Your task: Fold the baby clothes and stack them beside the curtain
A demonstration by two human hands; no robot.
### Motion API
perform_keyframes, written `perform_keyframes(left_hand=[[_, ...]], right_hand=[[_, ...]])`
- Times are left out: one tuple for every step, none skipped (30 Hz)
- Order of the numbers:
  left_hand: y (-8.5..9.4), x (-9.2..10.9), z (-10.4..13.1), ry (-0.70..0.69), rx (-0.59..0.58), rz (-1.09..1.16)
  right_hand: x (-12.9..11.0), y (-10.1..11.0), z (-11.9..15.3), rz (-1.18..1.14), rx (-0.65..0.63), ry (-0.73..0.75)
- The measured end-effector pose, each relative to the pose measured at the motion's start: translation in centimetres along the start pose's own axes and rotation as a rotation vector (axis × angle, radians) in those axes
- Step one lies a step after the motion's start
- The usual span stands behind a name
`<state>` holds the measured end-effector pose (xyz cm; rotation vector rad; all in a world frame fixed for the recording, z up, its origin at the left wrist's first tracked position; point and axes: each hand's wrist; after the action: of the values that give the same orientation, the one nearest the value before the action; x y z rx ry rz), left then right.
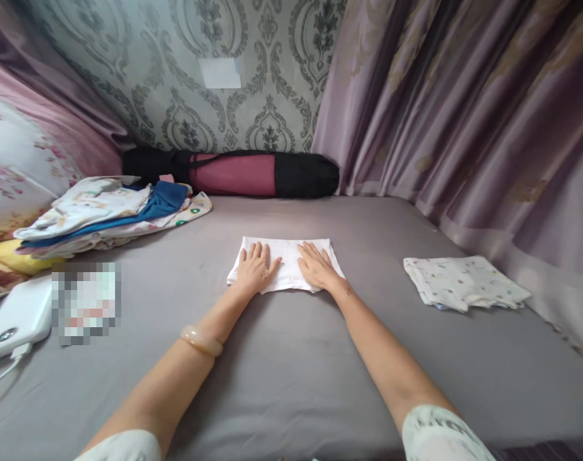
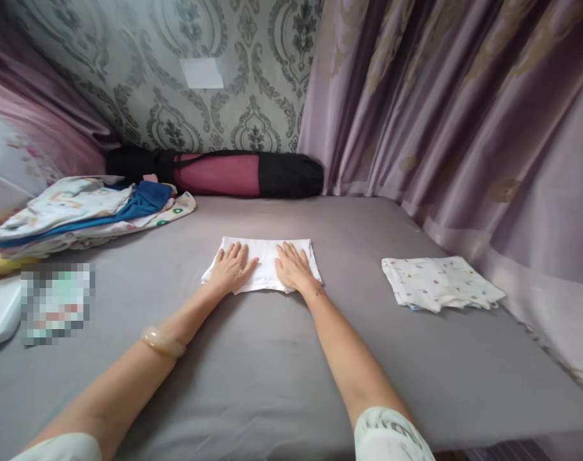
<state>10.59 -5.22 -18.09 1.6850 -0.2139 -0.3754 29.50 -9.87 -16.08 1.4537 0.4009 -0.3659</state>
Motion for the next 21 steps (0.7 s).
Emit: perform_keyframes(left_hand=[[0.1, -0.3, 0.0, 0.006, 0.030, -0.009], [0.1, -0.6, 0.0, 0.016, 0.057, -0.020], [0.0, -0.9, 0.0, 0.028, 0.073, -0.031], [-0.1, -1.2, -0.1, 0.039, 0.074, -0.039], [-0.2, -1.5, -0.2, 0.046, 0.061, -0.043], [-0.4, -1.7, -0.3, 0.049, 0.040, -0.043], [-0.5, -1.9, -0.4, 0.051, 0.019, -0.041], [-0.6, -1.9, -0.5, 0.053, 0.002, -0.037], [-0.7, -2.0, -0.5, 0.055, -0.008, -0.034], [-0.7, -1.9, -0.5, 0.056, -0.013, -0.030], [-0.6, -1.9, -0.5, 0.056, -0.015, -0.024], [-0.5, -1.9, -0.5, 0.053, -0.014, -0.018], [-0.3, -2.0, -0.5, 0.051, -0.008, -0.011], [-0.2, -2.1, -0.5, 0.053, 0.003, -0.006], [0.0, -2.3, -0.6, 0.059, 0.018, -0.002], [0.1, -2.5, -0.6, 0.069, 0.037, -0.002], [0.1, -2.8, -0.6, 0.078, 0.052, -0.003], [0.1, -3.1, -0.7, 0.083, 0.058, -0.002], [0.1, -3.4, -0.8, 0.085, 0.048, 0.003], [0.0, -3.6, -0.8, 0.082, 0.026, 0.011], [-0.1, -3.8, -0.9, 0.079, -0.002, 0.022]], right_hand=[[0.2, 0.1, 0.0, 0.003, 0.017, -0.007], [0.5, 0.2, 0.0, 0.013, 0.040, -0.019], [0.7, 0.3, 0.0, 0.026, 0.062, -0.036], [0.8, 0.3, 0.0, 0.039, 0.074, -0.051], [1.0, 0.2, 0.0, 0.048, 0.073, -0.062], [1.0, 0.2, 0.0, 0.051, 0.066, -0.070], [1.0, 0.1, 0.0, 0.052, 0.061, -0.075], [1.0, 0.1, 0.0, 0.052, 0.061, -0.076], [0.9, 0.0, -0.1, 0.053, 0.061, -0.078], [0.9, 0.0, -0.1, 0.053, 0.060, -0.080], [0.8, 0.1, -0.1, 0.051, 0.056, -0.082], [0.8, 0.2, -0.1, 0.047, 0.047, -0.085], [0.8, 0.3, -0.2, 0.041, 0.036, -0.088], [0.9, 0.4, -0.2, 0.038, 0.036, -0.092], [1.1, 0.6, -0.3, 0.042, 0.047, -0.095], [1.3, 0.7, -0.3, 0.053, 0.069, -0.101], [1.6, 0.9, -0.3, 0.070, 0.095, -0.108], [1.9, 1.0, -0.4, 0.091, 0.121, -0.117], [2.2, 1.1, -0.4, 0.111, 0.137, -0.128], [2.6, 1.2, -0.5, 0.123, 0.137, -0.142], [2.9, 1.2, -0.5, 0.128, 0.126, -0.155]])
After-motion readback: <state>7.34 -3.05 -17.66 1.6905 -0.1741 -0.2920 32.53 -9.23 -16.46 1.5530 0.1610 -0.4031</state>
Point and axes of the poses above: each hand's wrist, its own z-axis away from the middle knuckle, its own y-axis out of the back of the hand, x = y × z, and after that the axes turned 12 degrees about -z, right-handed
